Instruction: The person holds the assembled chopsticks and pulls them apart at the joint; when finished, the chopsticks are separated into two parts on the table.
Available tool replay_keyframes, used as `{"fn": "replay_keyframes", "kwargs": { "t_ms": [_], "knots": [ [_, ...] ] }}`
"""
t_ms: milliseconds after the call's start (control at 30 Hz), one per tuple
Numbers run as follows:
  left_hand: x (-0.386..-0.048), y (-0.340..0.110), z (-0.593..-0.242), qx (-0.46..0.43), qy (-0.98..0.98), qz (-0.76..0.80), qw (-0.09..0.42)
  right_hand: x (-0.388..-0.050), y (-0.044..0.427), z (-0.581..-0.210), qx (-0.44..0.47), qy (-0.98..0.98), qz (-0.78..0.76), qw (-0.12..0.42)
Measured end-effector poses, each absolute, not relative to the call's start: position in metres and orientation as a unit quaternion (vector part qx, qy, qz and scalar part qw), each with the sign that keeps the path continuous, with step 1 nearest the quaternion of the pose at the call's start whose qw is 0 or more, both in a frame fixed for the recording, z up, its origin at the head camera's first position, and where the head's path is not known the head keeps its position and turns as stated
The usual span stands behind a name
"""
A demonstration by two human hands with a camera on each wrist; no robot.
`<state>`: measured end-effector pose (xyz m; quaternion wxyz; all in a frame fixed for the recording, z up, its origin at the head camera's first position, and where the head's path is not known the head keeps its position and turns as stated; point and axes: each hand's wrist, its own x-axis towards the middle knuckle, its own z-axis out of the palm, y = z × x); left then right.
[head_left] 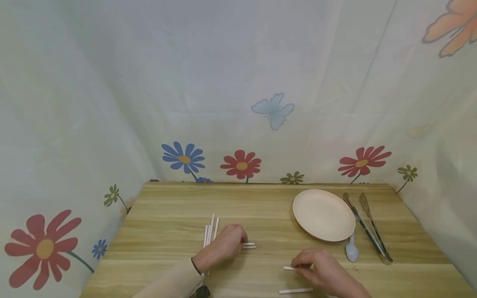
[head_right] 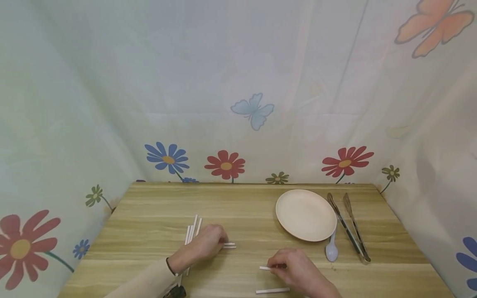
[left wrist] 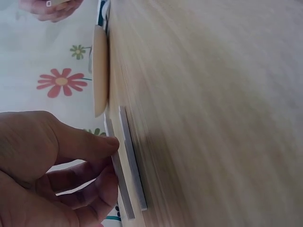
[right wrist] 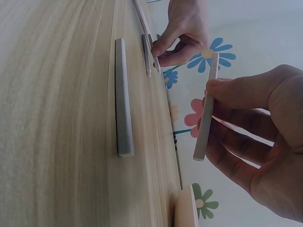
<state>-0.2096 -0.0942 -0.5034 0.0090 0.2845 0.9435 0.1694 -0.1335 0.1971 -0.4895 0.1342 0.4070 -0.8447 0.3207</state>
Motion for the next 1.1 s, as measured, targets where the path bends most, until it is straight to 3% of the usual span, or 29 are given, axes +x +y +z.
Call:
{"fn": "replay_keyframes", "kwargs": {
  "t_ms": [1100],
  "knots": [
    [-0.2098,-0.0927,-0.5100,0.275,0.944,0.182,0.023,-0.1336,0.1997,-0.4953,0.425,-0.840,0.318,0.109]
  ]
}}
